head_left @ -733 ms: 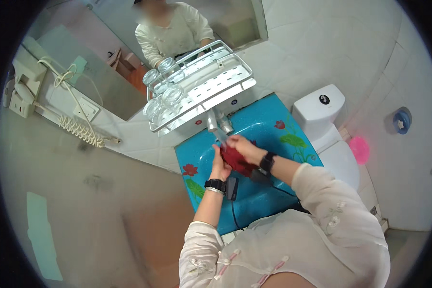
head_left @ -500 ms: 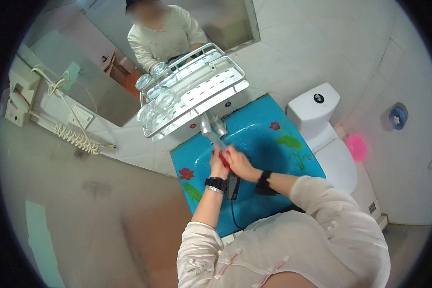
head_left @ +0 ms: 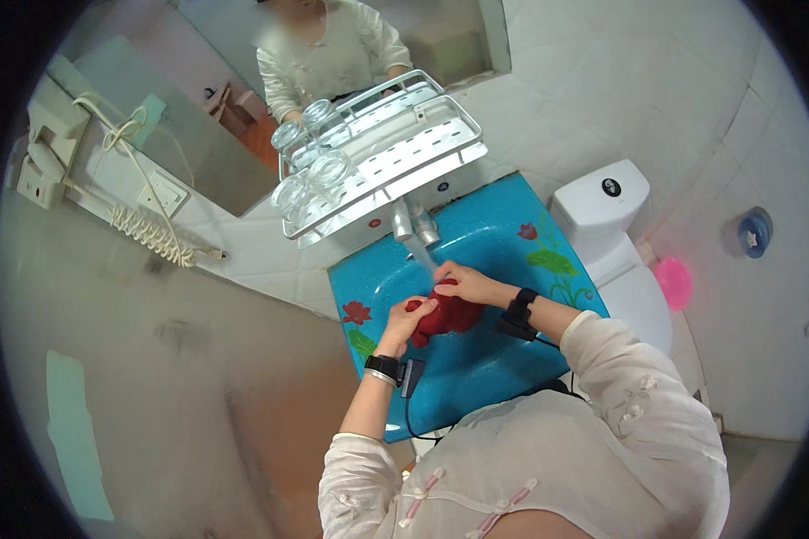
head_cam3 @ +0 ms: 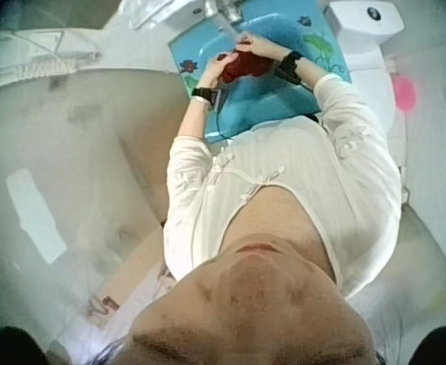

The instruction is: Cleaning a bathroom sink and a nightstand with a red cloth in a hotel room.

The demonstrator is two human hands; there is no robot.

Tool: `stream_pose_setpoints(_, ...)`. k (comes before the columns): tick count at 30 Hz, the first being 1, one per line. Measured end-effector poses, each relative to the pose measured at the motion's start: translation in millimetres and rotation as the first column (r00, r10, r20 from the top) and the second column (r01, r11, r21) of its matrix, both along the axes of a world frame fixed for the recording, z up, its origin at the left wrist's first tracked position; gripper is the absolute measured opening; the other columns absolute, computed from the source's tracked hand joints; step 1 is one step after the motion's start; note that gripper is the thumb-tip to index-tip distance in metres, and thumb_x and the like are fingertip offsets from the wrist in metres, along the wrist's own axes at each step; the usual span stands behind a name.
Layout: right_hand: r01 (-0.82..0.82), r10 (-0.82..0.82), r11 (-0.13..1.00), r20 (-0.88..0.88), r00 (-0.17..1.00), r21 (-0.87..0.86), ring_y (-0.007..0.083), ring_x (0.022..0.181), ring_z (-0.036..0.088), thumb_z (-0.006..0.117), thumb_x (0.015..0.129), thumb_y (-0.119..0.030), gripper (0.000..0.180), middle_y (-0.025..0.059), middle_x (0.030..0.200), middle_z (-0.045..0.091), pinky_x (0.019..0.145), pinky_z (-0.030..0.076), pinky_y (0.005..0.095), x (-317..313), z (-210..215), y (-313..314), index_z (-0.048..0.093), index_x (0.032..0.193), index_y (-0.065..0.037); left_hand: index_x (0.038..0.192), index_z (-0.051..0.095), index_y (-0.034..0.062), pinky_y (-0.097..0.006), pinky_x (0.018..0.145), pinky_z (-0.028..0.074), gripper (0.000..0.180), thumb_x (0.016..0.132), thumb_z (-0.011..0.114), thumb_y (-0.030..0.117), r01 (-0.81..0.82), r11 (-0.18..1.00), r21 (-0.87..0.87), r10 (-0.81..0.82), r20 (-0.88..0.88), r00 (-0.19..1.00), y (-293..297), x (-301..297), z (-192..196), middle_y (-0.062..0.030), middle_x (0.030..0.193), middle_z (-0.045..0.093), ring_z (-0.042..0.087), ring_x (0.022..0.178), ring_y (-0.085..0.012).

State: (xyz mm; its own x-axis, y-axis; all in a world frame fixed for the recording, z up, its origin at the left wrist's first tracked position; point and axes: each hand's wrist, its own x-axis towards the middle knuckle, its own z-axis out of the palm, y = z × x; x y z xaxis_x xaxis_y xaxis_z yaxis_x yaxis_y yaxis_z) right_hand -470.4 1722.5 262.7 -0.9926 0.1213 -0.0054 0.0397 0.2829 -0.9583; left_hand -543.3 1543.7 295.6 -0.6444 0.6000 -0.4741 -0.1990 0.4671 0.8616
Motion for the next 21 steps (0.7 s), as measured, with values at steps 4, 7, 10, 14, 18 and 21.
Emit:
stream_pose_setpoints(4,0.095,-0.101,0.995,0.156,0.983,0.041,0.0201,0.091,0.055,0.057,0.082,-0.029,0.032,0.0109,0.099,0.057,0.080,0.042,0.0307,-8.1,-8.1,23.8,0.054,0.103,-0.005,0.087,0.061,0.0065,-0.025,0.067,0.045,0.018,0.076,0.068,0.019,-0.193,0.961,0.199,0.163,0.157,0.974,-11.3,4.8,8.4,-0.0028,0.083,0.062,0.057,0.075,-0.0112)
stream_pose_setpoints(7,0.253,-0.297,0.926,0.125,0.947,0.281,0.0317,0.090,0.056,0.057,0.082,-0.032,0.032,0.0152,0.099,0.058,0.078,0.044,0.0374,-17.2,-11.3,45.3,0.055,0.100,-0.005,0.087,0.054,0.0097,-0.027,0.068,0.046,0.014,0.078,0.064,0.015,-0.396,0.875,0.277,0.268,0.404,0.875,-22.5,4.5,16.6,-0.0006,0.085,0.059,0.057,0.077,-0.0129)
stream_pose_setpoints(10,0.318,-0.360,0.890,0.075,0.930,0.328,0.0326,0.092,0.055,0.057,0.081,-0.028,0.030,0.0140,0.100,0.059,0.079,0.044,0.0385,-29.3,-9.5,55.0,0.055,0.102,-0.006,0.087,0.053,0.0113,-0.028,0.072,0.045,0.012,0.079,0.062,0.016,-0.472,0.821,0.322,0.316,0.432,0.845,-33.3,5.8,24.6,0.0000,0.085,0.057,0.055,0.080,-0.0133)
stream_pose_setpoints(14,0.177,-0.022,0.868,-0.320,0.947,0.463,0.0294,0.094,0.053,0.060,0.077,-0.020,0.032,0.0126,0.099,0.058,0.082,0.042,0.0377,-59.3,6.6,56.2,0.056,0.104,-0.006,0.085,0.053,0.0107,-0.027,0.068,0.046,0.011,0.078,0.062,0.014,-0.500,0.792,0.351,0.344,0.420,0.840,-45.3,10.3,34.1,-0.0001,0.084,0.058,0.056,0.078,-0.0125)
stream_pose_setpoints(18,-0.142,0.378,0.719,-0.211,0.902,0.680,0.0302,0.097,0.053,0.065,0.070,-0.021,0.033,0.0126,0.098,0.059,0.082,0.042,0.0387,-98.1,30.4,64.5,0.060,0.099,-0.005,0.085,0.053,0.0108,-0.027,0.067,0.046,0.011,0.078,0.062,0.012,-0.560,0.775,0.293,0.428,0.408,0.806,-54.4,19.6,38.4,-0.0003,0.084,0.058,0.056,0.077,-0.0124)
stream_pose_setpoints(21,-0.252,0.498,0.636,-0.139,0.856,0.730,0.0314,0.085,0.057,0.067,0.068,-0.022,0.025,0.0141,0.084,0.061,0.075,0.044,0.0393,-117.0,38.0,68.3,0.064,0.085,-0.003,0.085,0.053,0.0112,-0.027,0.066,0.046,0.012,0.078,0.063,0.011,-0.600,0.749,0.280,0.478,0.399,0.783,-58.5,26.0,39.1,-0.0004,0.084,0.058,0.057,0.076,-0.0125)
